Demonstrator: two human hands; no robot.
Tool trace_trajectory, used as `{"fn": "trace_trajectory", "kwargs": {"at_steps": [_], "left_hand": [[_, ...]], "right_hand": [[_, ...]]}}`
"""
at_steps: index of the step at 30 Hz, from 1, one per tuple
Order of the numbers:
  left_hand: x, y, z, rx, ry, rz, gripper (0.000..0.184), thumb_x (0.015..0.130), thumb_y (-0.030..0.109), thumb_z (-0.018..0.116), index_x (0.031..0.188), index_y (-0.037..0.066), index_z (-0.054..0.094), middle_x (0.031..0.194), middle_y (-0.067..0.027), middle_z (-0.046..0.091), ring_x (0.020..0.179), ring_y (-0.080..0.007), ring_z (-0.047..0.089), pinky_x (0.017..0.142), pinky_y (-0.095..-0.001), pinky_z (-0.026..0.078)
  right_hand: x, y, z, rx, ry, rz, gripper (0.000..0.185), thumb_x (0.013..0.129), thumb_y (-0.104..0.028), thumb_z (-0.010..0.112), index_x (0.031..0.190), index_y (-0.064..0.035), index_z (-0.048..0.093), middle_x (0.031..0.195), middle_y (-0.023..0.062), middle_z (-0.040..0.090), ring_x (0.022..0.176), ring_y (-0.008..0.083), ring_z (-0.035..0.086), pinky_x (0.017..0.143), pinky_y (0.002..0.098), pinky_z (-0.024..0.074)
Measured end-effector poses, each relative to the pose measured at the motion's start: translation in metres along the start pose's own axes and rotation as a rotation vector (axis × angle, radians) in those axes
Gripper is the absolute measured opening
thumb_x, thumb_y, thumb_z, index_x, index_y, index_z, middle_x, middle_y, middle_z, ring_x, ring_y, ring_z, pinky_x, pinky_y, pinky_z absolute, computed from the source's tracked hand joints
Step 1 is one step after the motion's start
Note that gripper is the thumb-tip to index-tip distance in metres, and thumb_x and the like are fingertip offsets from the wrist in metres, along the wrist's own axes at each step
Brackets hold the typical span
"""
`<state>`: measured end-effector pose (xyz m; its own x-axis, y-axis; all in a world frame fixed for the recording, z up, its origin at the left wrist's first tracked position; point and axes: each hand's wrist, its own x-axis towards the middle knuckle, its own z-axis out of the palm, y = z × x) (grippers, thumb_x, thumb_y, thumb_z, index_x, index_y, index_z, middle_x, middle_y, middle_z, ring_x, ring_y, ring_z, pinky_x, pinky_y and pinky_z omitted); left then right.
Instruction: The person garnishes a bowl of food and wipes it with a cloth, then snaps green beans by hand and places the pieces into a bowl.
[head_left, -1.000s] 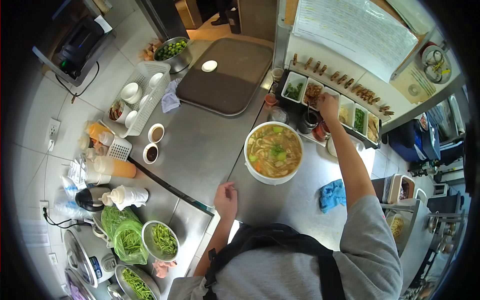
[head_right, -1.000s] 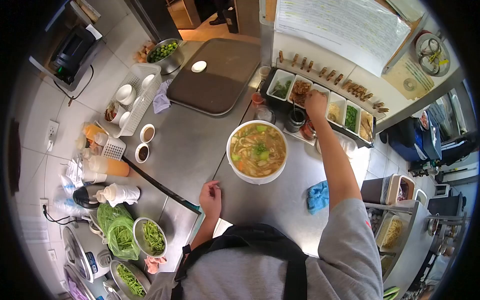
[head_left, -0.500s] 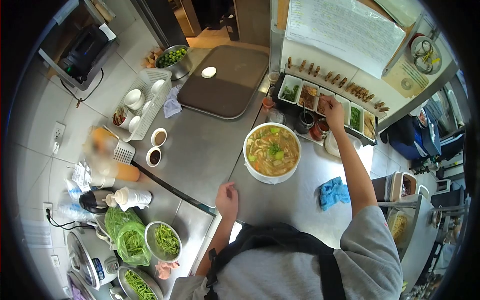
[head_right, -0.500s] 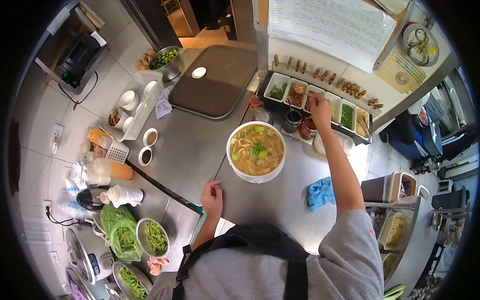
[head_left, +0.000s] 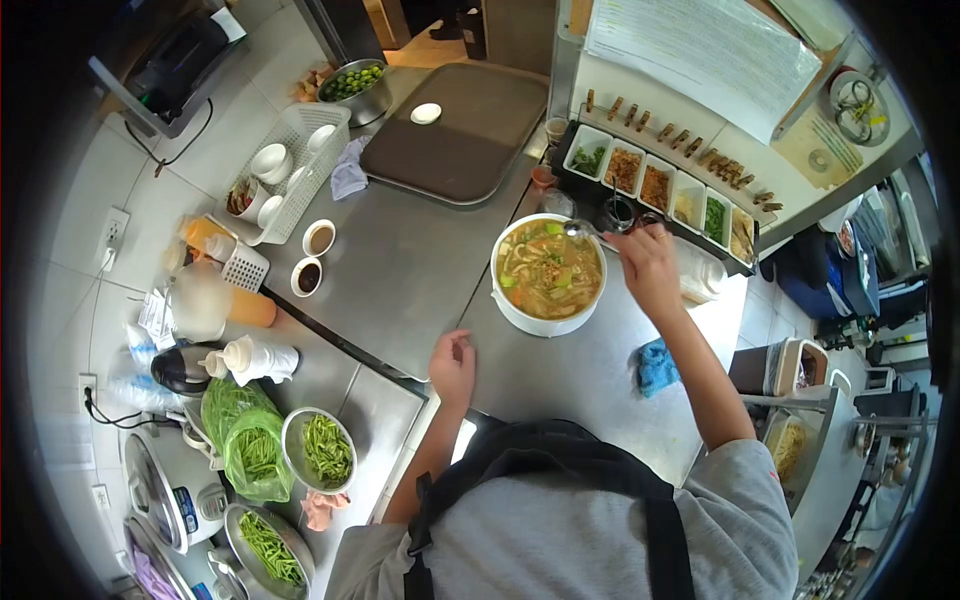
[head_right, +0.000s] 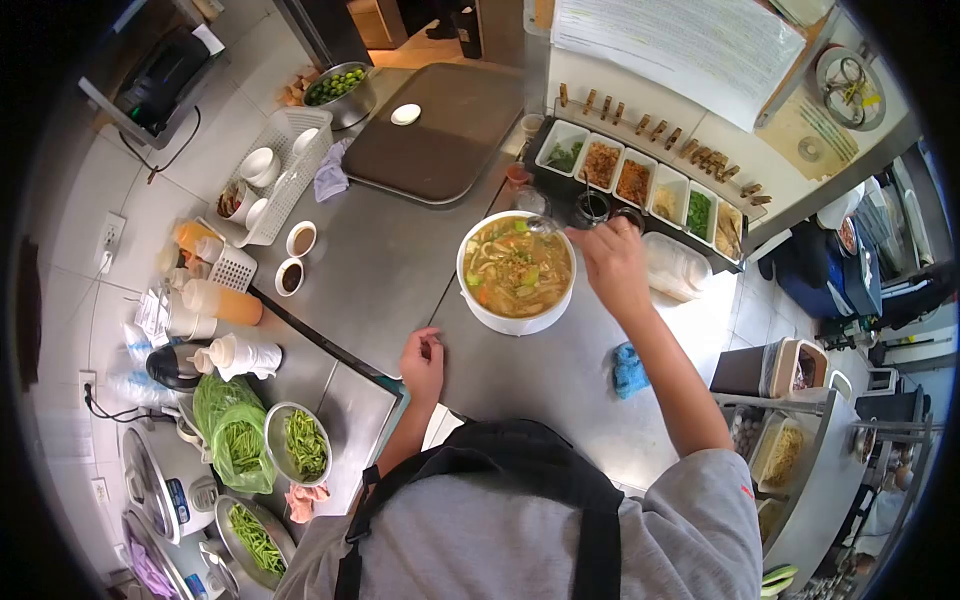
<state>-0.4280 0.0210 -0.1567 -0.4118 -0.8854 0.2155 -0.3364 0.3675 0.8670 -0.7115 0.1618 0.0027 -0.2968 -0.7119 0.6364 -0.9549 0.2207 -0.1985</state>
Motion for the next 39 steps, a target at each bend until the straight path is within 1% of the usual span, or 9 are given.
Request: {"fn": "trace_trajectory", "kwargs": {"at_steps": [5, 8, 12, 18, 21, 24, 28, 33, 39], "left_hand": [[-0.002, -0.006, 0.000, 0.094, 0.007, -0.051, 0.011, 0.085, 0.011, 0.060, 0.094, 0.012, 0.067, 0.075, -0.0082, 0.063, 0.064, -0.0217, 0.061, 0.060, -0.0342, 0.048], [-0.002, -0.006, -0.004, 0.066, 0.025, -0.026, 0.012, 0.085, 0.012, 0.060, 0.095, 0.012, 0.067, 0.073, -0.0090, 0.063, 0.061, -0.0227, 0.062, 0.057, -0.0346, 0.049], [-0.005, 0.003, -0.010, 0.042, -0.018, 0.003, 0.018, 0.084, 0.009, 0.059, 0.100, 0.011, 0.066, 0.072, -0.0070, 0.062, 0.062, -0.0160, 0.060, 0.059, -0.0297, 0.048], [-0.023, 0.007, -0.011, -0.022, 0.023, -0.022, 0.020, 0.083, 0.009, 0.060, 0.103, 0.010, 0.066, 0.076, -0.0058, 0.063, 0.063, -0.0163, 0.061, 0.060, -0.0297, 0.049], [-0.050, 0.005, -0.015, -0.065, -0.019, -0.051, 0.018, 0.084, 0.010, 0.061, 0.102, 0.011, 0.065, 0.075, -0.0055, 0.064, 0.063, -0.0187, 0.062, 0.059, -0.0309, 0.050], [-0.081, 0.007, -0.027, -0.108, -0.149, -0.137, 0.016, 0.088, 0.015, 0.062, 0.103, 0.011, 0.065, 0.076, -0.0055, 0.063, 0.065, -0.0188, 0.061, 0.062, -0.0315, 0.049], [-0.114, 0.004, -0.021, 0.040, -0.245, 0.036, 0.025, 0.086, 0.023, 0.066, 0.108, 0.012, 0.065, 0.081, -0.0065, 0.061, 0.072, -0.0196, 0.060, 0.066, -0.0337, 0.050], [-0.137, 0.069, -0.004, -0.167, -0.394, 0.344, 0.033, 0.082, 0.036, 0.070, 0.104, 0.013, 0.064, 0.078, -0.0088, 0.059, 0.072, -0.0265, 0.060, 0.066, -0.0366, 0.049], [-0.144, 0.086, -0.039, 0.053, -0.459, 0.026, 0.027, 0.083, 0.036, 0.069, 0.085, 0.010, 0.068, 0.068, -0.0103, 0.059, 0.059, -0.0279, 0.057, 0.061, -0.0360, 0.049]], "right_hand": [[0.050, 0.048, -0.011, -0.218, 0.102, 0.065, 0.026, 0.074, -0.001, 0.058, 0.097, -0.0071, 0.070, 0.084, 0.0124, 0.064, 0.087, 0.0327, 0.057, 0.078, 0.0431, 0.0450], [0.065, 0.115, 0.019, -0.493, 0.054, 0.241, 0.021, 0.084, -0.020, 0.059, 0.082, -0.0023, 0.068, 0.085, 0.0202, 0.065, 0.086, 0.0377, 0.060, 0.085, 0.0491, 0.0448], [0.064, 0.179, 0.074, -0.681, -0.587, 0.362, 0.020, 0.081, -0.025, 0.064, 0.083, -0.0063, 0.072, 0.084, 0.0182, 0.066, 0.084, 0.0379, 0.063, 0.080, 0.0486, 0.0479], [0.030, 0.092, 0.017, -0.136, 0.085, 0.454, 0.029, 0.076, -0.030, 0.070, 0.081, -0.0015, 0.070, 0.085, 0.0176, 0.068, 0.084, 0.0396, 0.063, 0.077, 0.0442, 0.0492], [-0.069, 0.078, -0.027, -0.062, -0.074, 0.649, 0.029, 0.079, -0.030, 0.066, 0.079, -0.0008, 0.068, 0.077, 0.0208, 0.066, 0.071, 0.0395, 0.064, 0.065, 0.0473, 0.0492], [-0.211, 0.120, -0.012, -0.131, -0.710, 0.708, 0.031, 0.065, -0.030, 0.076, 0.084, -0.0064, 0.071, 0.082, 0.0159, 0.069, 0.079, 0.0341, 0.066, 0.075, 0.0443, 0.0523], [-0.245, 0.059, -0.002, 0.054, -0.585, 0.660, 0.038, 0.057, -0.026, 0.074, 0.083, 0.0017, 0.069, 0.078, 0.0209, 0.068, 0.074, 0.0351, 0.068, 0.073, 0.0410, 0.0540], [-0.189, -0.070, 0.007, 0.404, -0.695, 0.346, 0.027, 0.077, -0.019, 0.062, 0.089, 0.0044, 0.069, 0.078, 0.0239, 0.067, 0.074, 0.0336, 0.068, 0.068, 0.0389, 0.0499], [-0.149, -0.098, 0.018, 0.608, -0.811, 0.323, 0.024, 0.081, -0.016, 0.052, 0.077, 0.0044, 0.063, 0.055, 0.0087, 0.049, 0.056, 0.0085, 0.045, 0.052, 0.0301, 0.0395]]}}
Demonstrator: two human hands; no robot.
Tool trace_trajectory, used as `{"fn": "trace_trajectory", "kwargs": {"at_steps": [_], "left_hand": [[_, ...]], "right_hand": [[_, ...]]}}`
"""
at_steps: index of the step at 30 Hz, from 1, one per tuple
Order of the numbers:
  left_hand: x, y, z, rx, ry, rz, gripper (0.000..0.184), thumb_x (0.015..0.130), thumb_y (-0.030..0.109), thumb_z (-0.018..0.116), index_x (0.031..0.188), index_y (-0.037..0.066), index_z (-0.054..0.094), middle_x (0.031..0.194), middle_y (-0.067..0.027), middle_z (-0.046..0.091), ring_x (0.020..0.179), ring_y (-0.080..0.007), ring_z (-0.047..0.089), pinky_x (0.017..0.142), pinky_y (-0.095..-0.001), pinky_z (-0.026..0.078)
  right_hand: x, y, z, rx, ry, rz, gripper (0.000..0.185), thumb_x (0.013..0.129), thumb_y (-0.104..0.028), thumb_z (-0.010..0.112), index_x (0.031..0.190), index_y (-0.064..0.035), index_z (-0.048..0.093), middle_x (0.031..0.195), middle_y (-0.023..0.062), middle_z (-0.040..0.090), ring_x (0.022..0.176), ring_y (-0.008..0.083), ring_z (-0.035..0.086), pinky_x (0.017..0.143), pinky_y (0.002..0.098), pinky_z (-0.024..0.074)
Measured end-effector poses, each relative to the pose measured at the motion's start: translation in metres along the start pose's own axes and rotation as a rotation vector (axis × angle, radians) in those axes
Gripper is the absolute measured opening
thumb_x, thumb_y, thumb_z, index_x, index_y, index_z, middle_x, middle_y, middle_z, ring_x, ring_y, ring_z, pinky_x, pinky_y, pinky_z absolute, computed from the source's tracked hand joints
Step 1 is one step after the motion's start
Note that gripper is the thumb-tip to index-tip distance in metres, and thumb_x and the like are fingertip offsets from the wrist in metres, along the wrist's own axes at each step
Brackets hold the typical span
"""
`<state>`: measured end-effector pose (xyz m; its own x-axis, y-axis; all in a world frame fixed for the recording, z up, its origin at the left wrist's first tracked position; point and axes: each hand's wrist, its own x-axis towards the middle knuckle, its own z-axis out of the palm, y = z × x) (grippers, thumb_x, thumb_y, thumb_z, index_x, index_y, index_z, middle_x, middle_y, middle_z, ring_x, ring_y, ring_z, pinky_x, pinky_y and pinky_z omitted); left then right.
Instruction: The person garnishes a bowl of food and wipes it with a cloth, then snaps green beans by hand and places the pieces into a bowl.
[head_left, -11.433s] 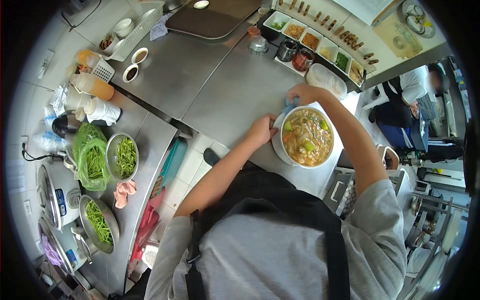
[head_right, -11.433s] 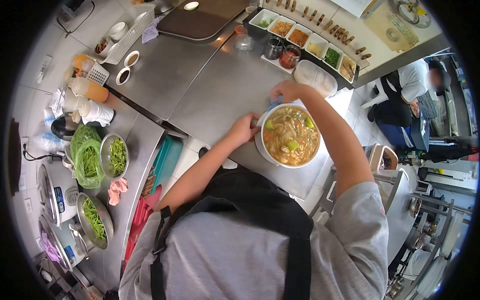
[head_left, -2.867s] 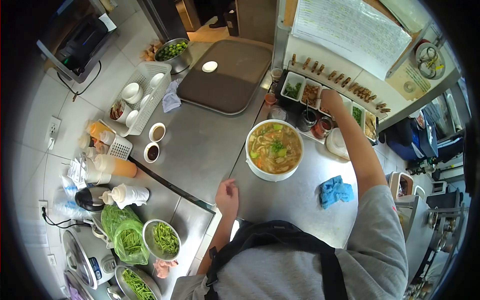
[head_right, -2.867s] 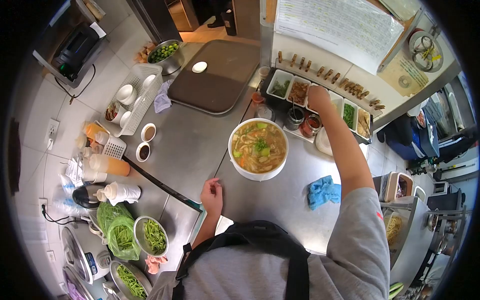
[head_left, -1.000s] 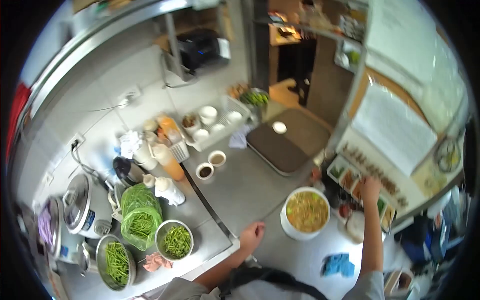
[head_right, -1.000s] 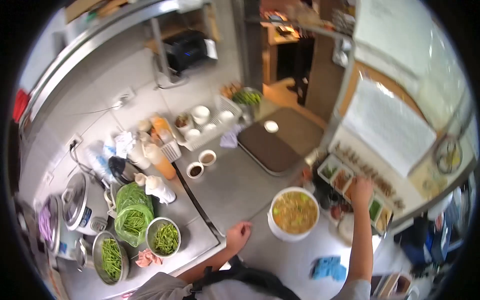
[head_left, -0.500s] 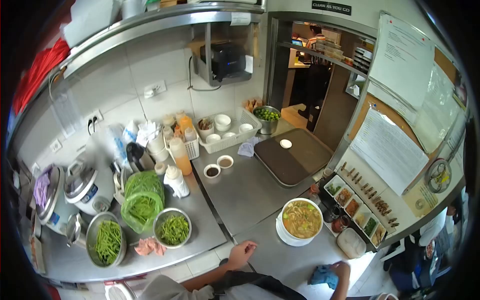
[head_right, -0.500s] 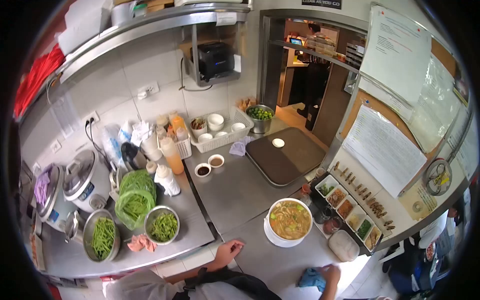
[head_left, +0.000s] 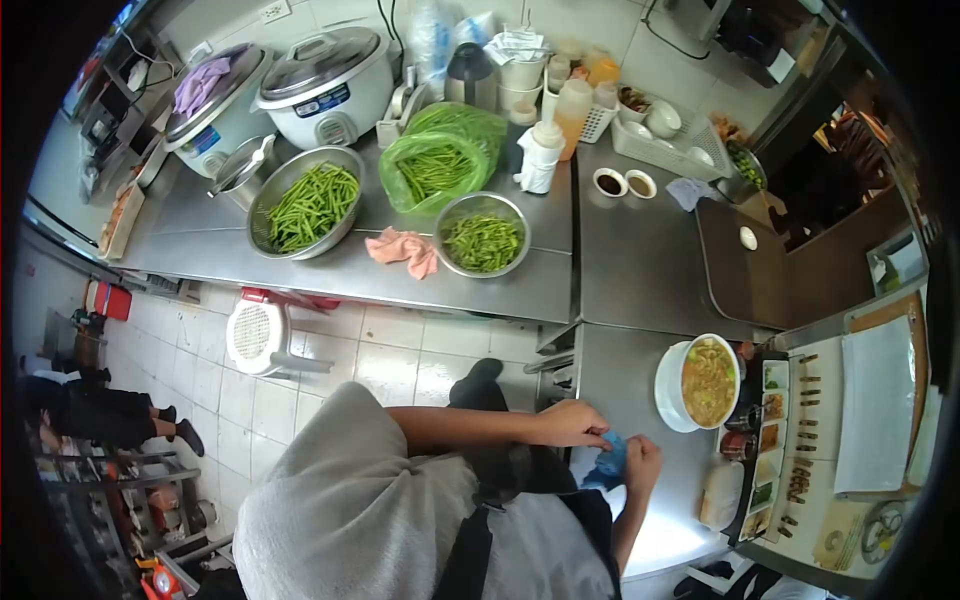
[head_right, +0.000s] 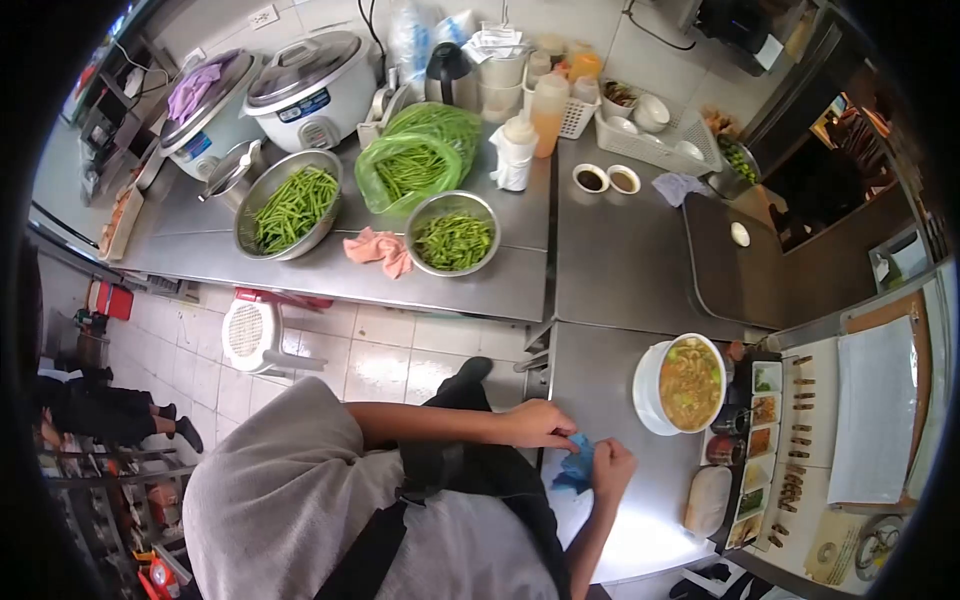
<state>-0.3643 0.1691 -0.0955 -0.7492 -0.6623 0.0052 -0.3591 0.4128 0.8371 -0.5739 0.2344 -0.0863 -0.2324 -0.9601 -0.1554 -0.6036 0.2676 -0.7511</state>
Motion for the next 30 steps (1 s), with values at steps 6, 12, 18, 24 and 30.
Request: {"fn": "trace_trajectory", "kwargs": {"at_steps": [6, 12, 18, 24, 30], "left_hand": [[-0.031, -0.022, -0.095, -0.198, 0.563, 0.001, 0.011, 0.086, 0.018, 0.066, 0.093, 0.012, 0.071, 0.079, -0.0039, 0.066, 0.068, -0.0166, 0.062, 0.065, -0.0298, 0.050], [-0.074, -0.136, -0.281, 0.061, 1.346, -0.263, 0.018, 0.084, 0.008, 0.059, 0.099, 0.007, 0.069, 0.080, -0.0086, 0.066, 0.070, -0.0217, 0.063, 0.066, -0.0333, 0.049], [-0.082, -0.249, -0.369, 0.666, 0.727, -0.531, 0.025, 0.076, 0.021, 0.069, 0.100, 0.012, 0.071, 0.086, -0.0112, 0.070, 0.081, -0.0290, 0.067, 0.071, -0.0396, 0.054], [-0.063, -0.264, -0.382, 0.763, 0.498, -0.563, 0.013, 0.071, 0.018, 0.068, 0.082, 0.014, 0.074, 0.077, -0.0101, 0.069, 0.073, -0.0289, 0.067, 0.066, -0.0397, 0.054], [-0.103, -0.227, -0.414, 0.634, 0.530, -0.486, 0.011, 0.072, 0.018, 0.068, 0.079, 0.012, 0.074, 0.076, -0.0119, 0.068, 0.073, -0.0301, 0.067, 0.066, -0.0403, 0.054]], "right_hand": [[0.009, -0.037, -0.076, -0.359, 0.062, 0.189, 0.034, 0.081, -0.029, 0.069, 0.088, 0.0037, 0.066, 0.068, 0.0107, 0.062, 0.064, 0.0152, 0.055, 0.060, 0.0335, 0.0445], [0.018, -0.053, -0.062, -0.375, -0.030, 0.079, 0.049, 0.078, -0.028, 0.076, 0.119, -0.0041, 0.061, 0.115, 0.0145, 0.063, 0.100, 0.0243, 0.061, 0.088, 0.0338, 0.0477], [0.099, -0.196, 0.070, 0.027, -0.313, -0.175, 0.041, 0.083, -0.024, 0.072, 0.118, -0.0046, 0.062, 0.110, 0.0120, 0.066, 0.100, 0.0211, 0.062, 0.087, 0.0324, 0.0483], [0.132, -0.322, 0.168, 0.115, -0.509, -0.433, 0.037, 0.083, -0.019, 0.070, 0.117, -0.0052, 0.063, 0.111, 0.0109, 0.064, 0.096, 0.0211, 0.063, 0.084, 0.0327, 0.0497], [0.174, -0.334, 0.208, 0.156, -0.489, -0.535, 0.031, 0.084, -0.013, 0.067, 0.113, -0.0035, 0.063, 0.110, 0.0115, 0.063, 0.086, 0.0205, 0.064, 0.076, 0.0315, 0.0513]]}}
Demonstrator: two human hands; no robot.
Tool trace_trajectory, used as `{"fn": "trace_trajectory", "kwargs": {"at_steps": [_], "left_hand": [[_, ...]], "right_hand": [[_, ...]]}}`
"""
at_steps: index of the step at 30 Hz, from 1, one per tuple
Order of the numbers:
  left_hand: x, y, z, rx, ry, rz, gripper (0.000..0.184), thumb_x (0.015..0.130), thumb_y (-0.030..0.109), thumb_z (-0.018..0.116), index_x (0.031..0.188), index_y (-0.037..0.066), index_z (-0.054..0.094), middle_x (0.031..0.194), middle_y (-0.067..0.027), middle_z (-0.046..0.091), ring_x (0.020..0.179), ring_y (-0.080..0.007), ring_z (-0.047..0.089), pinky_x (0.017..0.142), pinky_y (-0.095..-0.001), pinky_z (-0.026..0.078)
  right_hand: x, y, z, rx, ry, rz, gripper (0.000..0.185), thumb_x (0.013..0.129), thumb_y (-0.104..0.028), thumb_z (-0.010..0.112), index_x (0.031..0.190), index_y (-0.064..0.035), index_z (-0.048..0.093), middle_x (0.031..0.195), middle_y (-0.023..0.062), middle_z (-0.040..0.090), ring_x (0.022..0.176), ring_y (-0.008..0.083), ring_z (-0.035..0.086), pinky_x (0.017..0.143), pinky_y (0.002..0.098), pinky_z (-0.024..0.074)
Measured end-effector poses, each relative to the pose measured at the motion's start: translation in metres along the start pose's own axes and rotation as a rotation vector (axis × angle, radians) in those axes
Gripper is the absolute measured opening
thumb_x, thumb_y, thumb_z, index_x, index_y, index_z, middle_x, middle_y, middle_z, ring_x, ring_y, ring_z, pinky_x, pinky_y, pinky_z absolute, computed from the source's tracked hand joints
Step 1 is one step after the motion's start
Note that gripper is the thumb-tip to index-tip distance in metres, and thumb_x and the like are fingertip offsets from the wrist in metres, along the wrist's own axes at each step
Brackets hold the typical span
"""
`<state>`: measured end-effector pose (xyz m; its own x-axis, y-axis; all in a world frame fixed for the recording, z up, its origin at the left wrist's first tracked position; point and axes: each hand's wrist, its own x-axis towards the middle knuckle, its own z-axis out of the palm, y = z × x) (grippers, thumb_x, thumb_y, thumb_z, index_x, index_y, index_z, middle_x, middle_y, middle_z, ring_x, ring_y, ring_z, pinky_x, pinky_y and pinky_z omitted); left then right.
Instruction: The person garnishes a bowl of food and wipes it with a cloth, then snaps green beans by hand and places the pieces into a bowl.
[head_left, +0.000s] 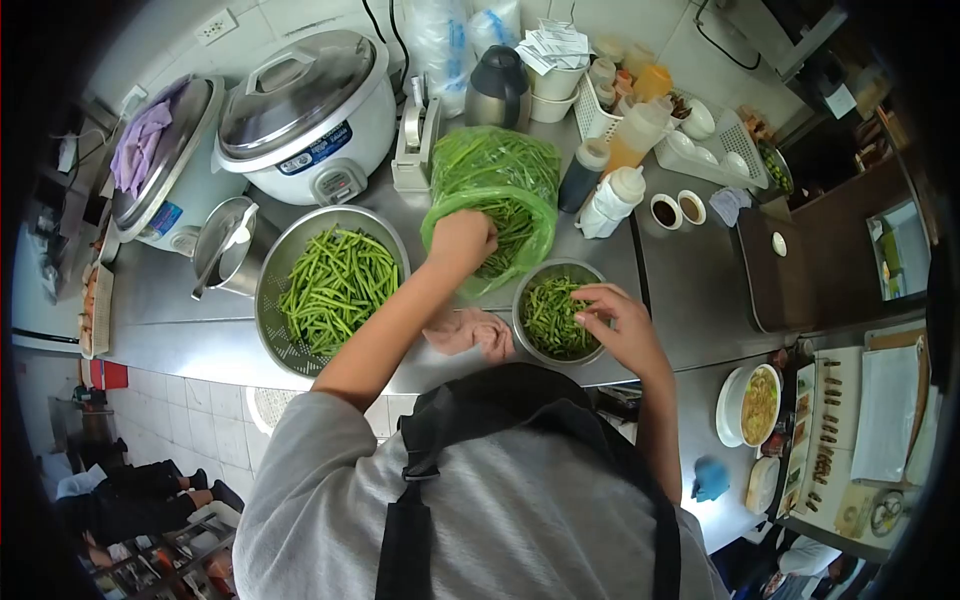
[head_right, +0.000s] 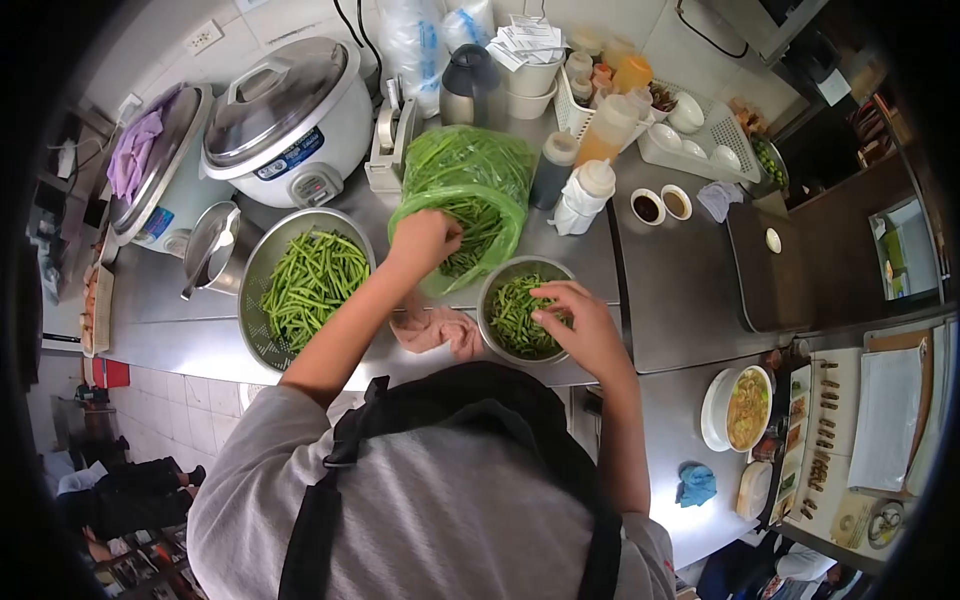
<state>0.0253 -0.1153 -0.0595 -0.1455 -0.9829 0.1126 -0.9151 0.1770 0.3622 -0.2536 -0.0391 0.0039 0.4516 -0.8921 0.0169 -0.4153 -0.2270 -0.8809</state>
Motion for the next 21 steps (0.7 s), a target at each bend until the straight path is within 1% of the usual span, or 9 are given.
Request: {"fn": "trace_trajectory", "kwargs": {"at_steps": [2, 5, 8, 10, 13, 14, 17, 19, 21], "left_hand": [[-0.006, -0.011, -0.014, -0.087, 0.029, 0.029, 0.014, 0.076, 0.020, 0.068, 0.087, 0.013, 0.075, 0.078, -0.0112, 0.068, 0.074, -0.0295, 0.066, 0.067, -0.0394, 0.053], [-0.008, -0.023, -0.015, -0.100, 0.014, -0.041, 0.015, 0.081, 0.020, 0.067, 0.090, 0.011, 0.074, 0.085, -0.0107, 0.068, 0.077, -0.0302, 0.066, 0.069, -0.0402, 0.053], [-0.023, -0.007, -0.031, -0.075, 0.116, -0.099, 0.014, 0.083, 0.019, 0.066, 0.091, 0.010, 0.073, 0.089, -0.0103, 0.066, 0.080, -0.0310, 0.064, 0.069, -0.0413, 0.051], [-0.032, 0.004, -0.036, -0.136, 0.233, -0.115, 0.013, 0.084, 0.019, 0.065, 0.088, 0.011, 0.073, 0.088, -0.0104, 0.066, 0.083, -0.0311, 0.063, 0.071, -0.0414, 0.051], [-0.042, 0.018, -0.040, -0.196, 0.328, -0.139, 0.012, 0.085, 0.017, 0.064, 0.088, 0.010, 0.073, 0.088, -0.0104, 0.064, 0.087, -0.0307, 0.061, 0.073, -0.0406, 0.050], [-0.046, 0.023, -0.041, -0.211, 0.346, -0.146, 0.012, 0.085, 0.017, 0.063, 0.089, 0.010, 0.072, 0.089, -0.0103, 0.063, 0.088, -0.0305, 0.061, 0.073, -0.0401, 0.049], [-0.058, 0.042, -0.057, -0.253, 0.408, -0.184, 0.013, 0.085, 0.012, 0.064, 0.095, 0.009, 0.072, 0.089, -0.0108, 0.064, 0.082, -0.0293, 0.062, 0.073, -0.0381, 0.049], [-0.069, 0.045, -0.062, -0.216, 0.396, -0.117, 0.015, 0.083, 0.013, 0.067, 0.095, 0.009, 0.072, 0.089, -0.0101, 0.064, 0.083, -0.0284, 0.062, 0.077, -0.0378, 0.048], [-0.081, 0.054, -0.064, -0.150, 0.377, -0.021, 0.016, 0.080, 0.014, 0.069, 0.095, 0.010, 0.073, 0.090, -0.0091, 0.065, 0.084, -0.0274, 0.062, 0.080, -0.0384, 0.047]], "right_hand": [[0.023, -0.004, 0.002, -0.042, -0.004, -0.021, 0.028, 0.085, -0.013, 0.066, 0.112, -0.0034, 0.063, 0.108, 0.0131, 0.063, 0.083, 0.0227, 0.065, 0.075, 0.0315, 0.0512], [0.056, -0.004, 0.013, -0.127, -0.042, -0.041, 0.032, 0.087, -0.013, 0.064, 0.117, -0.0039, 0.060, 0.105, 0.0144, 0.062, 0.083, 0.0248, 0.065, 0.074, 0.0335, 0.0510], [0.074, 0.002, 0.030, -0.163, -0.019, -0.084, 0.038, 0.088, -0.015, 0.062, 0.124, -0.0049, 0.056, 0.104, 0.0159, 0.061, 0.083, 0.0273, 0.065, 0.074, 0.0359, 0.0504], [0.085, 0.008, 0.037, -0.155, 0.001, -0.103, 0.042, 0.089, -0.016, 0.060, 0.129, -0.0052, 0.052, 0.104, 0.0170, 0.061, 0.084, 0.0287, 0.065, 0.074, 0.0371, 0.0498], [0.106, 0.042, 0.053, -0.266, 0.102, -0.292, 0.036, 0.091, -0.017, 0.058, 0.124, -0.0026, 0.057, 0.096, 0.0172, 0.064, 0.080, 0.0301, 0.065, 0.073, 0.0372, 0.0495], [0.105, 0.049, 0.056, -0.204, 0.054, -0.270, 0.033, 0.091, -0.017, 0.058, 0.121, -0.0019, 0.059, 0.091, 0.0170, 0.065, 0.078, 0.0302, 0.065, 0.072, 0.0364, 0.0494], [0.101, 0.051, 0.055, -0.006, -0.069, -0.181, 0.027, 0.091, -0.018, 0.059, 0.110, -0.0004, 0.065, 0.079, 0.0159, 0.066, 0.071, 0.0294, 0.064, 0.069, 0.0341, 0.0490], [0.091, 0.043, 0.050, 0.141, -0.145, -0.070, 0.023, 0.090, -0.019, 0.061, 0.103, -0.0003, 0.068, 0.073, 0.0147, 0.065, 0.067, 0.0271, 0.064, 0.066, 0.0328, 0.0485], [0.078, 0.030, 0.040, 0.075, -0.184, -0.074, 0.022, 0.089, -0.018, 0.063, 0.100, -0.0003, 0.068, 0.075, 0.0138, 0.066, 0.066, 0.0231, 0.063, 0.064, 0.0318, 0.0476]]}}
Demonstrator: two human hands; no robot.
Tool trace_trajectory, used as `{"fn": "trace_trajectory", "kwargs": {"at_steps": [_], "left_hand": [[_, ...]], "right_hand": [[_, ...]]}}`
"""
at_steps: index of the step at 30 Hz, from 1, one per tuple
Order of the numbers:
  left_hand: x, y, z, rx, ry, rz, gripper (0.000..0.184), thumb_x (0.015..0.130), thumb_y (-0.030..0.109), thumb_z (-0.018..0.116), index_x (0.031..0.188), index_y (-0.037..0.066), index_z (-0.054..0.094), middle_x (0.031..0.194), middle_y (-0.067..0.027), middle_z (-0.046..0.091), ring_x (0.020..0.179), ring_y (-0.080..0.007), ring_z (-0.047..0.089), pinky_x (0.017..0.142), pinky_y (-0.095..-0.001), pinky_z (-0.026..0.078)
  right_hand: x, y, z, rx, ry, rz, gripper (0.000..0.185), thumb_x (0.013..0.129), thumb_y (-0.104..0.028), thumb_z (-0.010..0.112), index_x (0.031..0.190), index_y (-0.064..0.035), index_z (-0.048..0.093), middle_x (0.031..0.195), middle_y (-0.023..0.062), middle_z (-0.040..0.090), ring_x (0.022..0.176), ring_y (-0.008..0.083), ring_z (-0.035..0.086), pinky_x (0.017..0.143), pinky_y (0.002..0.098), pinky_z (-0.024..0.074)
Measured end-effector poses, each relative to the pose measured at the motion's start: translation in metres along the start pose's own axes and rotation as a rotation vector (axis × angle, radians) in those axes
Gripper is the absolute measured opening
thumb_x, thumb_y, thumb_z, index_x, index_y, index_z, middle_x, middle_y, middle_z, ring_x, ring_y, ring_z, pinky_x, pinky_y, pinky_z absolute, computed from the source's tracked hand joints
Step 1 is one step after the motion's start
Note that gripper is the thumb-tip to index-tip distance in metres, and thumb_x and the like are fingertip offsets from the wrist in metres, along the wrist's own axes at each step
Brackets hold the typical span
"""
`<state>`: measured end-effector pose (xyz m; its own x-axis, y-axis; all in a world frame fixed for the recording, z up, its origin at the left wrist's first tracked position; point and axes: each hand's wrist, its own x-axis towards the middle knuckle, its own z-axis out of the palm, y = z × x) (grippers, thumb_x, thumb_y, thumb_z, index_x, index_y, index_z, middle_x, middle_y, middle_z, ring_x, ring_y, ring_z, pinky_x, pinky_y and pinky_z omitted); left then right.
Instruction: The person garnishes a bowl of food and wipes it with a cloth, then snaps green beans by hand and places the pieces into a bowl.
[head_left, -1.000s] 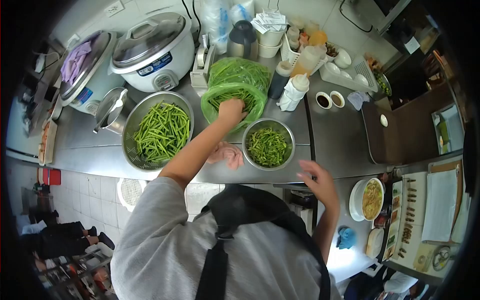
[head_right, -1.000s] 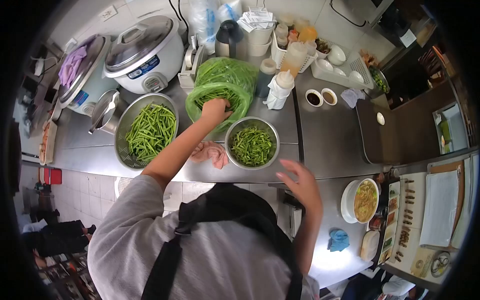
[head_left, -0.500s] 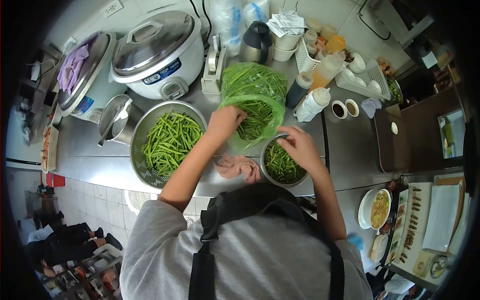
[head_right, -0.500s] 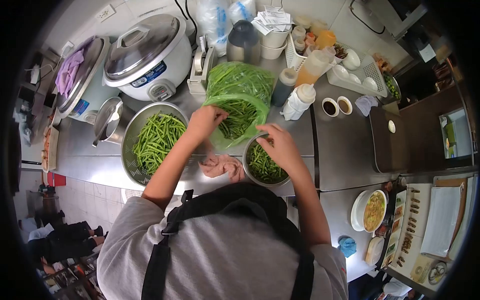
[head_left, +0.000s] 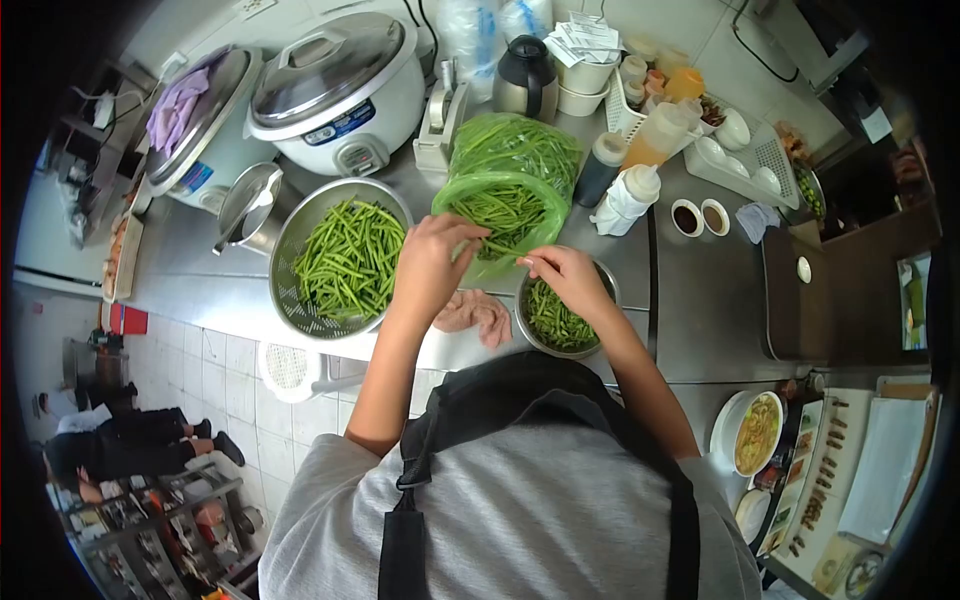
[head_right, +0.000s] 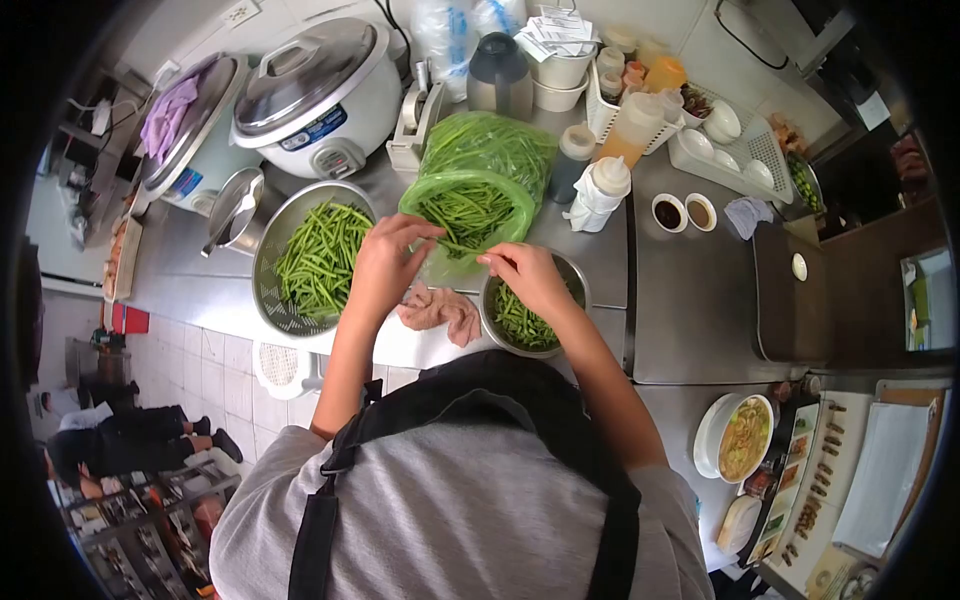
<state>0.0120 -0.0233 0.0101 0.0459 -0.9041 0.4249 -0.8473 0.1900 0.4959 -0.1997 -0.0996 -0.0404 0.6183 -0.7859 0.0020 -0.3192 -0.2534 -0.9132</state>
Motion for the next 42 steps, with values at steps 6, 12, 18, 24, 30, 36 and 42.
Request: {"fn": "trace_trajectory", "kwargs": {"at_steps": [6, 12, 18, 24, 30, 36, 42], "left_hand": [[-0.026, 0.033, 0.022, -0.009, -0.183, 0.086, 0.019, 0.072, 0.022, 0.076, 0.088, 0.011, 0.075, 0.082, -0.0037, 0.065, 0.081, -0.0256, 0.060, 0.079, -0.0387, 0.045], [-0.031, 0.068, 0.055, -0.238, -0.001, -0.180, 0.019, 0.072, 0.024, 0.079, 0.086, 0.010, 0.077, 0.072, -0.0062, 0.058, 0.076, -0.0246, 0.056, 0.066, -0.0354, 0.045], [-0.035, 0.074, 0.078, -0.430, -0.012, -0.195, 0.018, 0.076, 0.024, 0.077, 0.089, 0.011, 0.077, 0.069, -0.0067, 0.055, 0.072, -0.0208, 0.053, 0.066, -0.0336, 0.043], [-0.035, 0.076, 0.074, -0.891, -0.172, -0.444, 0.018, 0.090, 0.017, 0.067, 0.099, 0.003, 0.074, 0.083, -0.0059, 0.068, 0.075, -0.0089, 0.059, 0.069, -0.0237, 0.045], [-0.022, 0.054, 0.086, -0.897, -0.083, -0.458, 0.022, 0.091, 0.017, 0.065, 0.101, -0.002, 0.072, 0.088, -0.0056, 0.071, 0.079, -0.0052, 0.059, 0.072, -0.0205, 0.047], [-0.028, 0.066, 0.073, -1.007, -0.114, -0.624, 0.022, 0.093, 0.015, 0.062, 0.103, -0.002, 0.071, 0.088, -0.0049, 0.071, 0.078, -0.0051, 0.059, 0.072, -0.0205, 0.048], [-0.033, 0.050, 0.079, -1.053, -0.034, -0.581, 0.025, 0.094, 0.020, 0.061, 0.104, 0.000, 0.071, 0.072, 0.0020, 0.062, 0.060, -0.0014, 0.047, 0.054, -0.0183, 0.037]], "right_hand": [[-0.040, -0.011, -0.010, -0.036, 0.059, -0.196, 0.016, 0.088, -0.014, 0.064, 0.092, 0.0008, 0.068, 0.076, 0.0113, 0.065, 0.062, 0.0165, 0.059, 0.059, 0.0295, 0.0454], [-0.060, -0.003, -0.015, 0.327, 0.246, -0.021, 0.019, 0.092, -0.015, 0.061, 0.097, 0.0014, 0.069, 0.073, 0.0008, 0.062, 0.063, 0.0068, 0.054, 0.059, 0.0235, 0.0435], [-0.067, 0.005, 0.000, 0.777, 0.445, 0.083, 0.026, 0.095, -0.020, 0.058, 0.104, 0.0027, 0.067, 0.074, -0.0019, 0.054, 0.063, 0.0039, 0.044, 0.057, 0.0184, 0.0360], [-0.068, 0.005, -0.006, 1.019, 0.453, 0.174, 0.024, 0.096, -0.020, 0.050, 0.099, 0.0023, 0.058, 0.069, -0.0017, 0.042, 0.057, 0.0066, 0.037, 0.053, 0.0220, 0.0333], [-0.087, -0.002, 0.012, 0.922, 0.046, 0.306, 0.029, 0.100, -0.027, 0.042, 0.100, -0.0011, 0.054, 0.069, -0.0047, 0.037, 0.056, 0.0040, 0.032, 0.051, 0.0213, 0.0294], [-0.083, -0.004, 0.024, 0.800, -0.098, 0.338, 0.032, 0.101, -0.032, 0.046, 0.100, -0.0023, 0.059, 0.067, -0.0066, 0.035, 0.054, 0.0023, 0.030, 0.050, 0.0194, 0.0285], [-0.073, -0.009, 0.032, 0.902, -0.172, 0.229, 0.028, 0.102, -0.028, 0.044, 0.095, -0.0026, 0.055, 0.066, -0.0069, 0.035, 0.056, 0.0032, 0.031, 0.053, 0.0190, 0.0296]]}}
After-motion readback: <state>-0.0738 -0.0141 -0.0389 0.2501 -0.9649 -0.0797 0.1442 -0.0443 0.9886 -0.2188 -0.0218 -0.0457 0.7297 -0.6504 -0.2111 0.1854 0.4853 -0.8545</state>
